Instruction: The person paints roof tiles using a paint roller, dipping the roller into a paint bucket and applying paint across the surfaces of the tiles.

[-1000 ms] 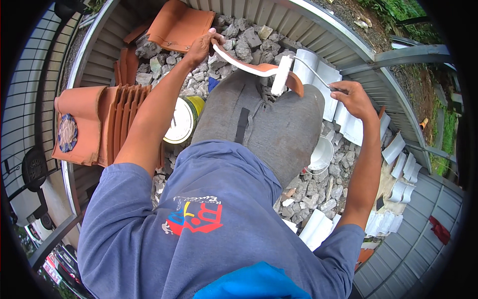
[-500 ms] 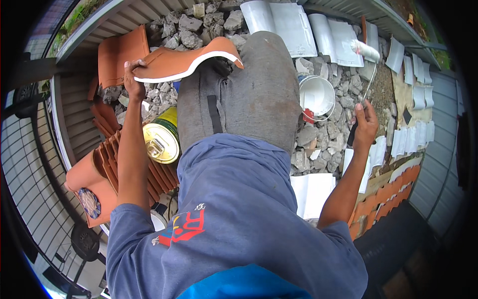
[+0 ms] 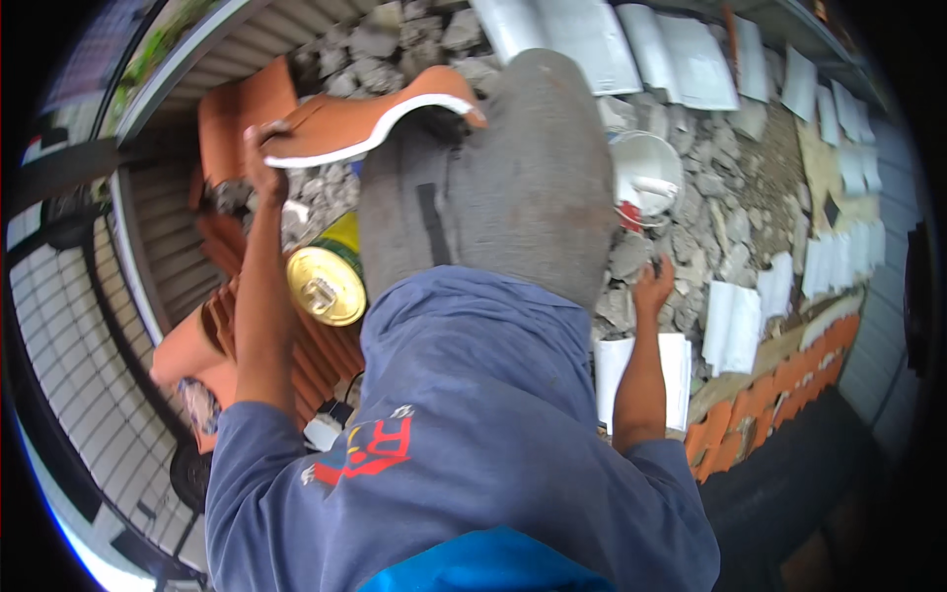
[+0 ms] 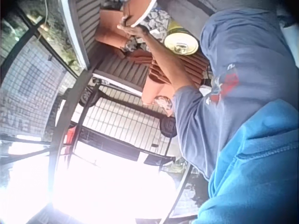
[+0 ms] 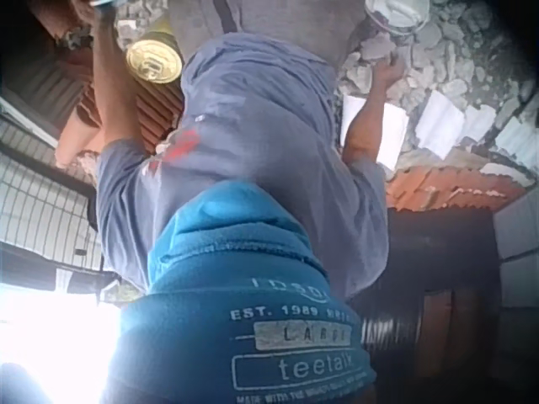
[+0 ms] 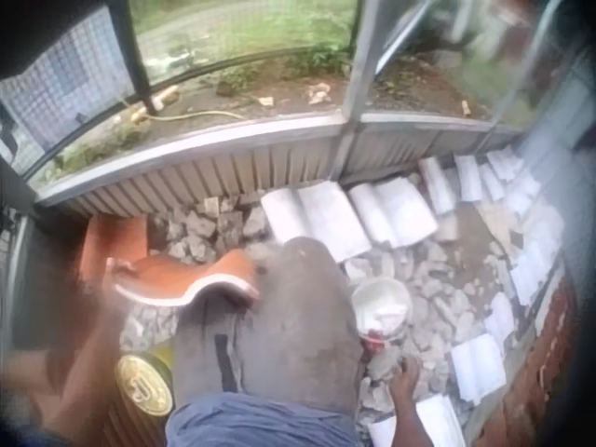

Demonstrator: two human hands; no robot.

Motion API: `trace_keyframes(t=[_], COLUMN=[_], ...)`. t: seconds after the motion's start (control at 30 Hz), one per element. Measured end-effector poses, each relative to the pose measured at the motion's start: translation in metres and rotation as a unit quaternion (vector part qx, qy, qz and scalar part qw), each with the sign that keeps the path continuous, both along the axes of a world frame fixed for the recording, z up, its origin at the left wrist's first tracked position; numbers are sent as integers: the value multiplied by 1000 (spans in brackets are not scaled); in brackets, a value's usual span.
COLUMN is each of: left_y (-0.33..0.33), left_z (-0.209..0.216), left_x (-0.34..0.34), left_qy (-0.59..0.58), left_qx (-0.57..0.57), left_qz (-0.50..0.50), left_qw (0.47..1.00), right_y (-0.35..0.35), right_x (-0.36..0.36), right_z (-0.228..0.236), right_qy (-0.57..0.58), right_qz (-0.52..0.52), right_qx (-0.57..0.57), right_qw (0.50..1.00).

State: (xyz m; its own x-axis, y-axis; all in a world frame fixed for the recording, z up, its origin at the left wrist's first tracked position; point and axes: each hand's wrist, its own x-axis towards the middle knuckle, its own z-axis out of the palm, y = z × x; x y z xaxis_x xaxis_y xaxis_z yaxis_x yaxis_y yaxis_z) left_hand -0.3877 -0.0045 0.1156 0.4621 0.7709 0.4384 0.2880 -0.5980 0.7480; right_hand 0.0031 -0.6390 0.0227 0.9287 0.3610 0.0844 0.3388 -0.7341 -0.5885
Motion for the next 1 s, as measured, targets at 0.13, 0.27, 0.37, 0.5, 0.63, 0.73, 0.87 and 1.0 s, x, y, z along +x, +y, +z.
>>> trace_keyframes(t=[0.13,0.27,0.37,0.5,0.63,0.73,0.87,1.0], left_y=[12,2,-5,-3,-19,-22,-29,-31], left_z=[-21,-26,-27,-24,2,8,23,31], left_x=[-60,-49,-30,-42,-22,-7,-12,-15], left_qy=[-109,-137,-89,-157,-108,-193,-184,-234], left_qx=[-232,-247,-138,-225,-111,-274,-353,-430], left_qz=[24,-43,-43,-32,3,15,-26,-54], left_qw=[966,958,985,961,988,942,917,870], right_y=[41,50,47,52,40,7,29,23], right_x=[-11,-26,-32,-31,-27,-15,-40,-28], right_z=[-27,1,1,-11,-22,-47,-19,-13], right_qy=[70,137,156,133,94,40,104,21], right_qz=[-1,-28,-45,-36,12,24,-55,20], right_qx=[-55,-84,-97,-90,-100,-81,-30,-62], right_qw=[996,987,982,986,991,996,993,998])
